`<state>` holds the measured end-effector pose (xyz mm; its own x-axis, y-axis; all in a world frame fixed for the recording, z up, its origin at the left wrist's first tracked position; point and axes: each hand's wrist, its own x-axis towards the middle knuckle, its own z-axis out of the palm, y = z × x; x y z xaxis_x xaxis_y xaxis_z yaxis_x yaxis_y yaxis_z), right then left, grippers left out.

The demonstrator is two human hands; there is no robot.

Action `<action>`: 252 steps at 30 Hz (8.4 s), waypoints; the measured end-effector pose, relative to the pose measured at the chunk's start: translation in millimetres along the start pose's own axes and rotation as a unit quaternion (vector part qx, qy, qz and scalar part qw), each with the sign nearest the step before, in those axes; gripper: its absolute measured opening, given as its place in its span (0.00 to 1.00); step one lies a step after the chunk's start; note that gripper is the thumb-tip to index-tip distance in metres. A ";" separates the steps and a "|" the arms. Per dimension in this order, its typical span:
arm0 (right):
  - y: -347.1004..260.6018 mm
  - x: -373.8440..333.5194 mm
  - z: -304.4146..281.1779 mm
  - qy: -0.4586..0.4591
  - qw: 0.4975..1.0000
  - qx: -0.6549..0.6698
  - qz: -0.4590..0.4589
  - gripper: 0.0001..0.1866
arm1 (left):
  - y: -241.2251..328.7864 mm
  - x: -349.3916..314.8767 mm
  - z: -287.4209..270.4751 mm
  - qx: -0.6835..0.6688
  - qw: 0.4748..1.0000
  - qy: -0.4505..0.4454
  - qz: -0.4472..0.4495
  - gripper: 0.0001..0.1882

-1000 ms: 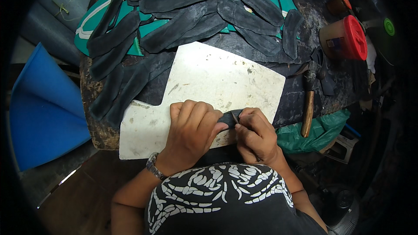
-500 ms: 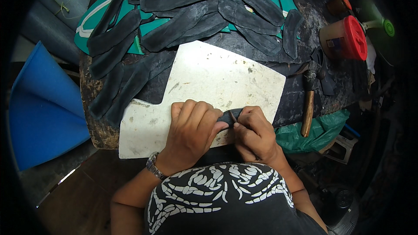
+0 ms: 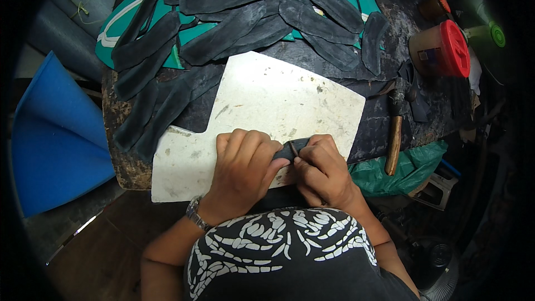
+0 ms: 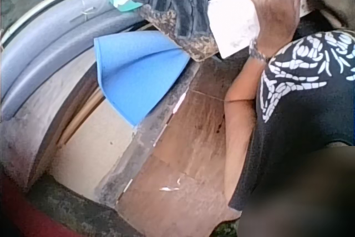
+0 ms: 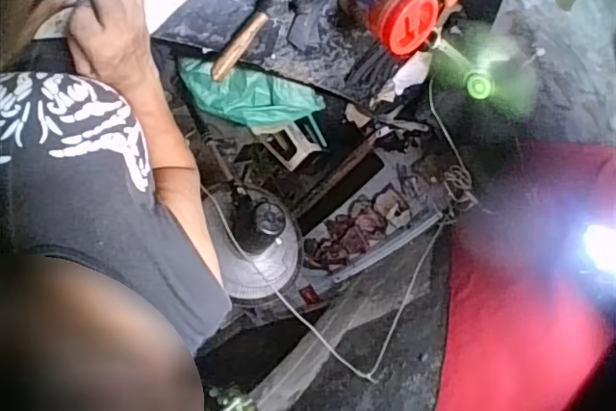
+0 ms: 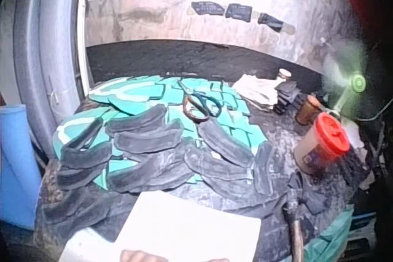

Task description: The person repeatedly hammers black rubber pieces on a white board to shape them, then inspects and trims edges with scissors. The shaped pieces are placed on a pile of similar parts on the table.

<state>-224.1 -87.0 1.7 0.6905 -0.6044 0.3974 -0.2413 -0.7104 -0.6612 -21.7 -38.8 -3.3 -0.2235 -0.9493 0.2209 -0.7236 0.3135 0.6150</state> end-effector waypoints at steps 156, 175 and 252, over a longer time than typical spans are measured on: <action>6.8 -4.8 -0.1 -0.014 0.995 -0.096 -0.039 0.12 | -3.0 6.9 -2.7 -0.014 0.999 -0.008 0.045 0.17; 4.8 -3.0 0.4 -0.027 0.994 -0.104 -0.030 0.11 | -4.1 1.2 -0.7 -0.004 0.998 0.008 0.059 0.17; 13.1 -67.1 -67.8 0.233 0.888 -0.168 0.358 0.33 | 5.9 -19.8 0.1 0.066 0.996 0.053 0.037 0.17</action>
<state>-319.8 -80.2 9.5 -0.0610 -0.9728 0.2237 -0.7490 -0.1035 -0.6545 -21.6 -18.1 -4.1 -0.2139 -0.9140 0.3447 -0.7888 0.3698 0.4910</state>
